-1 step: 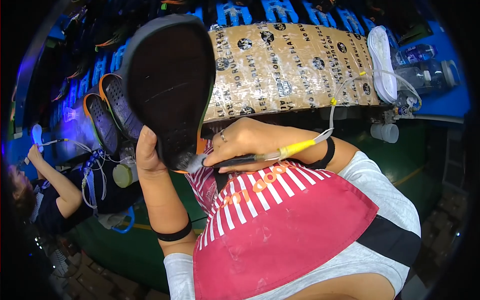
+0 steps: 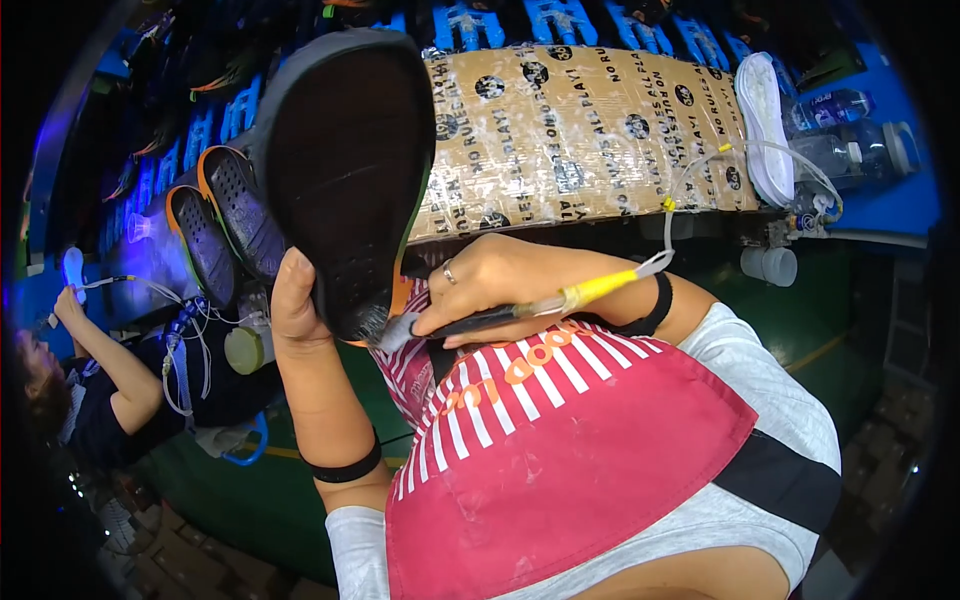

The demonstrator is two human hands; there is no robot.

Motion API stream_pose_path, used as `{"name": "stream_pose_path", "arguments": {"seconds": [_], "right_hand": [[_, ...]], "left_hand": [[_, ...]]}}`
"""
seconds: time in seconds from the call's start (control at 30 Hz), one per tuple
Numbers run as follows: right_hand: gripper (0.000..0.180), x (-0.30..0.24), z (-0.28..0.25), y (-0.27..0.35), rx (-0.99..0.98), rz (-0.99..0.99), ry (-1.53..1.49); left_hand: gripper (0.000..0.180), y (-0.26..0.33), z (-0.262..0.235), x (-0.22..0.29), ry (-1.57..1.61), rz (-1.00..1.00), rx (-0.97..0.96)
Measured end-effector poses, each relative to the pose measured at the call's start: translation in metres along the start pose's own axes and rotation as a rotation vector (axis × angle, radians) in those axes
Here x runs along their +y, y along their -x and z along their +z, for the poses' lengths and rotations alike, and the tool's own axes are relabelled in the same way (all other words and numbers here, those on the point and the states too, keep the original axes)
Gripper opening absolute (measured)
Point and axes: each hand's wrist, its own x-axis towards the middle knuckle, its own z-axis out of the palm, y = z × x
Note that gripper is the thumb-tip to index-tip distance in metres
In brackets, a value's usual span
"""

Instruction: Applying a coating or finish to the edges and bottom of shoe soles using a specialized handheld brush tool.

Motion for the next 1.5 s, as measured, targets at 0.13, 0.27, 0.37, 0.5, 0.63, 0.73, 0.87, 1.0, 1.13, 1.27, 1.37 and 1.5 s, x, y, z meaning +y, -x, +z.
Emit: {"name": "stream_pose_path", "arguments": {"seconds": [0.13,0.27,0.37,0.5,0.63,0.73,0.87,1.0,1.13,1.27,1.37,1.5], "right_hand": [[0.025,0.000,-0.004,0.002,-0.032,-0.050,-0.211],[0.027,0.002,-0.001,0.002,0.081,0.012,0.035],[0.025,0.003,-0.003,0.002,-0.031,-0.048,-0.039],[0.025,0.005,-0.002,0.005,0.028,-0.006,-0.099],[0.027,0.008,0.000,0.003,0.107,-0.028,0.048],[0.027,0.010,0.000,0.006,-0.049,0.017,0.054],[0.024,0.011,-0.003,0.006,-0.035,-0.010,-0.116],[0.024,0.018,-0.002,0.006,0.004,0.035,0.069],[0.022,0.014,-0.011,0.010,-0.071,-0.003,-0.057],[0.025,0.011,-0.020,0.013,0.245,0.122,-0.139],[0.025,0.006,-0.034,0.014,0.422,0.155,-0.108],[0.027,-0.001,-0.050,0.020,0.532,0.322,-0.025]], "left_hand": [[0.055,-0.001,-0.003,0.004,-0.073,-0.104,-0.034],[0.051,-0.007,0.004,0.009,-0.138,-0.188,-0.083],[0.048,-0.007,0.012,0.012,-0.183,-0.234,-0.053],[0.046,-0.007,0.009,0.012,-0.179,-0.277,-0.055],[0.046,-0.011,0.010,0.011,-0.175,-0.333,-0.077],[0.046,-0.010,0.008,0.010,-0.191,-0.359,-0.047],[0.046,-0.010,0.007,0.009,-0.198,-0.375,-0.003],[0.047,-0.013,0.004,0.008,-0.172,-0.393,-0.032],[0.041,-0.013,-0.008,-0.002,-0.152,-0.386,0.084],[0.037,-0.014,-0.013,-0.018,-0.026,-0.102,0.308],[0.047,-0.015,-0.017,-0.025,0.041,0.279,0.288],[0.057,-0.029,0.014,-0.006,0.275,0.343,0.352]]}}
